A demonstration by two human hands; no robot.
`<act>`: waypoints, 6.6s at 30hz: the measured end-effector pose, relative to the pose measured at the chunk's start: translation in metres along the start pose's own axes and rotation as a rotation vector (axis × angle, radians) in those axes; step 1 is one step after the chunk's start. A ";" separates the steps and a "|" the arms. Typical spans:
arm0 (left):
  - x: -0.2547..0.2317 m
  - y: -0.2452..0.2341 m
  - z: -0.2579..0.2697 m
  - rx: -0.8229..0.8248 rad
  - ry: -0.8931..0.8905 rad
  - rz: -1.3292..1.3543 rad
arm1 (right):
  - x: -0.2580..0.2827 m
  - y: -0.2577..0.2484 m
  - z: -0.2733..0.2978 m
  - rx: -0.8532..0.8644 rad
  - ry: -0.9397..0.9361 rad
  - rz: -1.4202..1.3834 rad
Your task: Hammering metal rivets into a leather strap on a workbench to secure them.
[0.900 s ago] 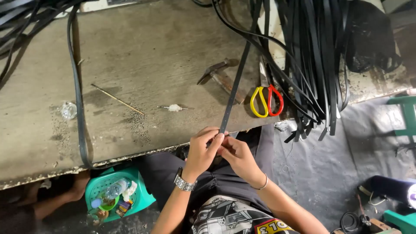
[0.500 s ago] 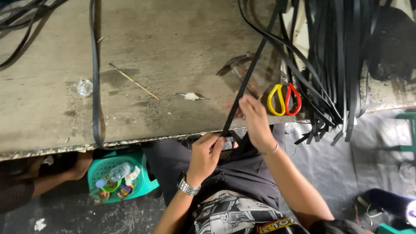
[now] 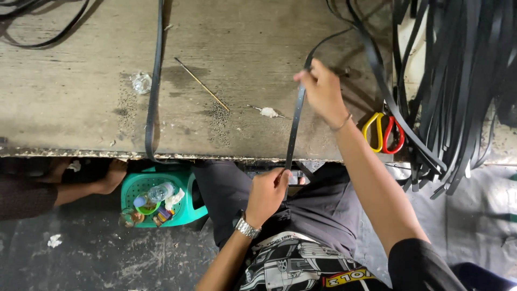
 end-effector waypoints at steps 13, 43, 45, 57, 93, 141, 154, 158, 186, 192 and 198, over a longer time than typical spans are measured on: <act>-0.001 0.006 -0.026 -0.010 -0.148 -0.132 | 0.050 0.003 0.114 0.002 -0.452 0.438; 0.014 -0.070 -0.131 -0.151 0.653 -0.624 | 0.035 0.034 0.084 0.130 -0.643 0.733; 0.008 -0.075 -0.130 -0.177 0.643 -0.497 | 0.036 0.033 0.087 0.101 -0.666 0.722; 0.018 -0.094 -0.129 -0.255 0.393 -0.061 | 0.033 0.031 0.076 0.360 -0.414 0.680; 0.011 -0.100 -0.133 -0.266 0.296 0.146 | 0.053 0.025 0.093 0.232 -0.519 0.597; 0.004 -0.050 -0.145 -0.064 0.324 0.248 | 0.050 0.026 0.073 0.253 -0.628 0.544; 0.002 -0.051 -0.142 -0.136 0.363 0.127 | 0.060 0.022 0.073 0.303 -0.578 0.570; -0.001 -0.049 -0.140 -0.136 0.437 0.061 | 0.055 0.024 0.073 0.337 -0.544 0.600; 0.014 -0.045 -0.138 -0.102 0.479 0.089 | 0.019 -0.060 0.093 -0.065 0.124 0.467; 0.005 -0.041 -0.137 -0.068 0.498 0.056 | 0.100 -0.055 0.117 -0.015 -0.090 0.373; 0.017 -0.040 -0.137 -0.078 0.488 0.033 | 0.118 -0.054 0.111 0.111 -0.083 0.537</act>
Point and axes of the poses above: each hand's wrist, its own z-axis away from the middle knuckle, its own y-axis out of the palm, x = y × z, the point moved 5 cm from there along -z, towards the middle knuckle, and after that the axes turned 3 degrees about z, right-handed, at the moved point
